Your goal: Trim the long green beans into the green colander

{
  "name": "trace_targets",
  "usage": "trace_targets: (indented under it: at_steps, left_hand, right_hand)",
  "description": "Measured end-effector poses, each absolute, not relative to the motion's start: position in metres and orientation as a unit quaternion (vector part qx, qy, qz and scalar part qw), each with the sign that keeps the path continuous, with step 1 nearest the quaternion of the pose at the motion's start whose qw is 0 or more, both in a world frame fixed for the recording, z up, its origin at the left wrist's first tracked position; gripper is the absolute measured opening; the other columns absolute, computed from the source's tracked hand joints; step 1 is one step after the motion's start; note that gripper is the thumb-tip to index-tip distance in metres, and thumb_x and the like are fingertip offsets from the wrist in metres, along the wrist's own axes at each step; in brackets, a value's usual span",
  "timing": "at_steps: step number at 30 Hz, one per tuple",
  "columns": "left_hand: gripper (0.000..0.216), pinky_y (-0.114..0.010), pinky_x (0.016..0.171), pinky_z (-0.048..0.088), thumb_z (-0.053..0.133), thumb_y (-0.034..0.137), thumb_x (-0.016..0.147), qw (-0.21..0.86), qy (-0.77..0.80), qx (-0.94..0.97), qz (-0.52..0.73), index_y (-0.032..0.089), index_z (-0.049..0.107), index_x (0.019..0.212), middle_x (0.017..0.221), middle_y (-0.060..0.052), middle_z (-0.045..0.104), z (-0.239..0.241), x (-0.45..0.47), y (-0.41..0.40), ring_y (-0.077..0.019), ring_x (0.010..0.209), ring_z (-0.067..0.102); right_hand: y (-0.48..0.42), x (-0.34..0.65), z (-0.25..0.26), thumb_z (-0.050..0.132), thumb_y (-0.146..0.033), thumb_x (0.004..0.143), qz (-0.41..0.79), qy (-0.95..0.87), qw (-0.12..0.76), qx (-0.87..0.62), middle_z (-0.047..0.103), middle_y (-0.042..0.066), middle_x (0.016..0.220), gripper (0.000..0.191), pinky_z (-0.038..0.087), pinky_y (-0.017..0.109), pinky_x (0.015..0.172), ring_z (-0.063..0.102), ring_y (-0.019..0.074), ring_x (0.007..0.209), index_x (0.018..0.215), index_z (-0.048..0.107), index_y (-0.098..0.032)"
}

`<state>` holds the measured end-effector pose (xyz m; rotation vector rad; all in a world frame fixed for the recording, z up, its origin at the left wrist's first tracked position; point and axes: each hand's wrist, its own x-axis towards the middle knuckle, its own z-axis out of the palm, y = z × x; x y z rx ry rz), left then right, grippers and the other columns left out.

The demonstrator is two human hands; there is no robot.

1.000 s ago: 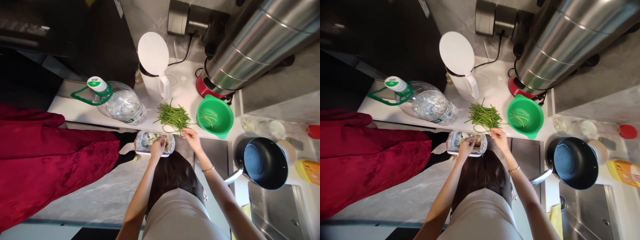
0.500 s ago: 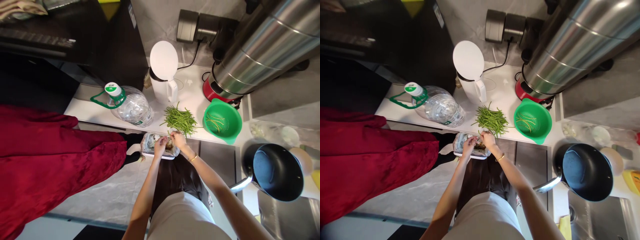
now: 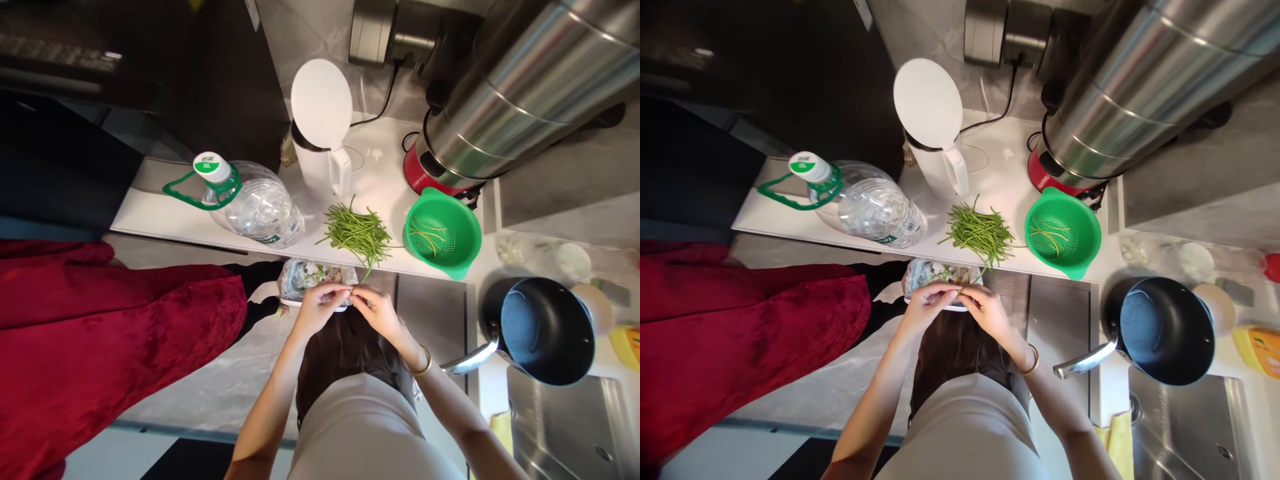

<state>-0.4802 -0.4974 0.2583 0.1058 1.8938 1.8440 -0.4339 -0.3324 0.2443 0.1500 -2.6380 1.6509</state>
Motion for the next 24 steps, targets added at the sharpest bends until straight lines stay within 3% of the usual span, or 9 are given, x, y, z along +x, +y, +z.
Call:
trace_targets:
  at_steps: [6, 10, 16, 19, 24]
  left_hand:
    - [0.021, -0.027, 0.072, 0.054, 0.062, 0.033, 0.08, 0.193, 0.739, 0.041, 0.645, 0.018, 0.073, 0.089, 0.091, -0.007, 0.072, 0.294, -0.467, -0.5, -0.0191, 0.082, 0.066]
    - [0.019, -0.028, 0.074, 0.052, 0.062, 0.032, 0.08, 0.149, 0.781, 0.035, 0.606, 0.02, 0.074, 0.087, 0.088, -0.005, 0.073, 0.293, -0.458, -0.498, -0.0191, 0.08, 0.066]
    - [0.025, -0.026, 0.058, 0.053, 0.068, 0.038, 0.074, 0.268, 0.709, -0.029, 0.652, 0.015, 0.073, 0.078, 0.071, -0.005, 0.072, 0.284, -0.456, -0.498, -0.0163, 0.06, 0.064]
    - [0.028, -0.026, 0.057, 0.054, 0.07, 0.039, 0.072, 0.324, 0.66, -0.032, 0.677, 0.013, 0.073, 0.08, 0.072, -0.007, 0.072, 0.281, -0.457, -0.498, -0.015, 0.059, 0.063]
    - [0.029, -0.026, 0.056, 0.055, 0.071, 0.039, 0.071, 0.319, 0.63, -0.056, 0.706, 0.012, 0.072, 0.079, 0.071, -0.006, 0.069, 0.273, -0.455, -0.499, -0.015, 0.063, 0.063]
  right_hand:
    - [-0.324, -0.432, 0.265, 0.053, -0.021, 0.088, 0.459, -0.874, 0.082, 0.135, 0.07, 0.006, 0.103, 0.024, 0.055, 0.031, 0.086, 0.066, 0.0173, 0.094, 0.108, 0.066, -0.025]
    - [-0.315, -0.434, 0.269, 0.049, -0.016, 0.09, 0.42, -0.886, 0.072, 0.182, 0.067, 0.006, 0.112, 0.031, 0.052, 0.033, 0.093, 0.063, 0.0177, 0.102, 0.116, 0.063, -0.025]
    - [-0.305, -0.439, 0.273, 0.046, -0.013, 0.09, 0.341, -0.907, 0.053, 0.242, 0.065, 0.008, 0.115, 0.036, 0.053, 0.034, 0.091, 0.062, 0.0186, 0.1, 0.121, 0.06, -0.024]
    - [-0.303, -0.442, 0.275, 0.045, -0.012, 0.09, 0.321, -0.906, 0.055, 0.269, 0.065, 0.009, 0.114, 0.035, 0.055, 0.035, 0.087, 0.062, 0.0196, 0.099, 0.12, 0.061, -0.021]
    - [-0.302, -0.445, 0.28, 0.044, -0.013, 0.09, 0.299, -0.908, 0.047, 0.291, 0.066, 0.009, 0.11, 0.035, 0.054, 0.036, 0.088, 0.062, 0.0201, 0.098, 0.119, 0.061, -0.022]
